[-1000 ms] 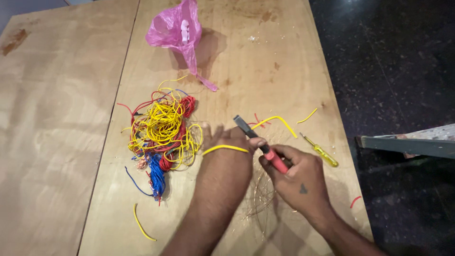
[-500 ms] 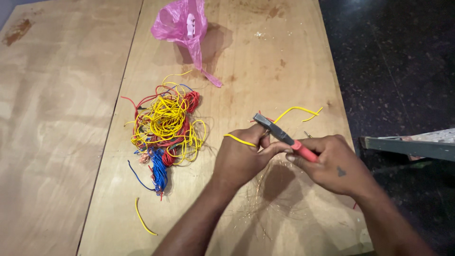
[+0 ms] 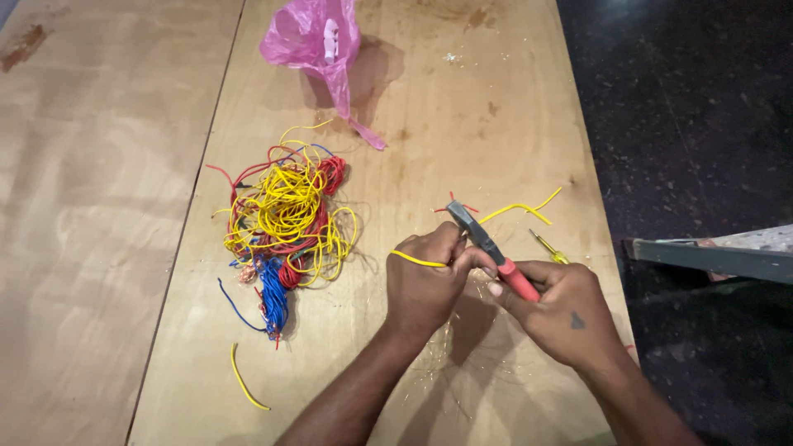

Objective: The person uses pliers to strip the insulation off several yellow and red electrical wires and then twists the exposed copper strands together.

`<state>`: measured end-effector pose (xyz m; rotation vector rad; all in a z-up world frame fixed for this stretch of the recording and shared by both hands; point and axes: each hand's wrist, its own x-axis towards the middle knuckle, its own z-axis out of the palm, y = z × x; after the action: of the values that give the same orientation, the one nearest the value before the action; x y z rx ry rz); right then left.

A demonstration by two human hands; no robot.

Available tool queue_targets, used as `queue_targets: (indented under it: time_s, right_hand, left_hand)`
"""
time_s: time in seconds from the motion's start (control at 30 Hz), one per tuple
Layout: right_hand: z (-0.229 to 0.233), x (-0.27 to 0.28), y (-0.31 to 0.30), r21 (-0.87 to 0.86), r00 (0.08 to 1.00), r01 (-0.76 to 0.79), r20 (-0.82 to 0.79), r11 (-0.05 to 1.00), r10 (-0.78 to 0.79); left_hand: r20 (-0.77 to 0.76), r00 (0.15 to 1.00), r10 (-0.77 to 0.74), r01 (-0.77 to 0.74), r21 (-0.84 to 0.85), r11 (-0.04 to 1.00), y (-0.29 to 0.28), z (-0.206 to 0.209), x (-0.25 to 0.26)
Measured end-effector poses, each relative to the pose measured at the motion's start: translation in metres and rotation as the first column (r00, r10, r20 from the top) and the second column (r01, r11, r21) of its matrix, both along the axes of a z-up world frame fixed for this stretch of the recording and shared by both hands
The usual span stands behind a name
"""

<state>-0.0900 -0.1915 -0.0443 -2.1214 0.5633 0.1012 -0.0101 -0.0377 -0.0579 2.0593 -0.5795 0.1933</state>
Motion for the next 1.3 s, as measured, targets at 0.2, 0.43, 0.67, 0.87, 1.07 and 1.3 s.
queue_targets:
  time_s: [0.2,0.43,0.67,0.87,1.07,1.3]
  right_hand:
    - [-0.03,-0.009,0.009,0.441,0.984,0.17,-0.031,0.882,-0.174]
    - [-0.04,-0.022,0.031,0.685,0.943,0.274,-0.053,0.675,-0.329]
    - [-0.026,-0.02,0.036,0.679,0.908,0.325,-0.029,0.658,-0.418]
    - [-0.034,-0.009,0.013,0.421,0.967,0.198,0.063,0.885,-0.246]
    - [-0.035,-0.013,0.015,0.495,0.996,-0.001,0.074,0.869,-0.041]
    - [-0.026,-0.01,0.008,-0.201,0.948,-0.154,0.245,0.967,0.202]
  left_hand:
    - [-0.044,0.999,-0.023,0.02,-0.077,0.997,0.001,-0.004,-0.003]
    - [-0.179,0.984,0.008,-0.022,-0.081,0.996,-0.004,-0.004,-0.005]
    - [-0.257,0.966,-0.027,0.001,-0.099,0.995,-0.008,-0.001,-0.002]
    - [-0.239,0.947,-0.215,0.232,0.041,0.972,0.004,0.021,0.008]
    - [-0.417,0.846,-0.333,0.286,-0.174,0.942,0.009,0.021,0.009]
    - [-0.565,0.75,-0.343,0.279,-0.199,0.939,0.011,0.003,0.014]
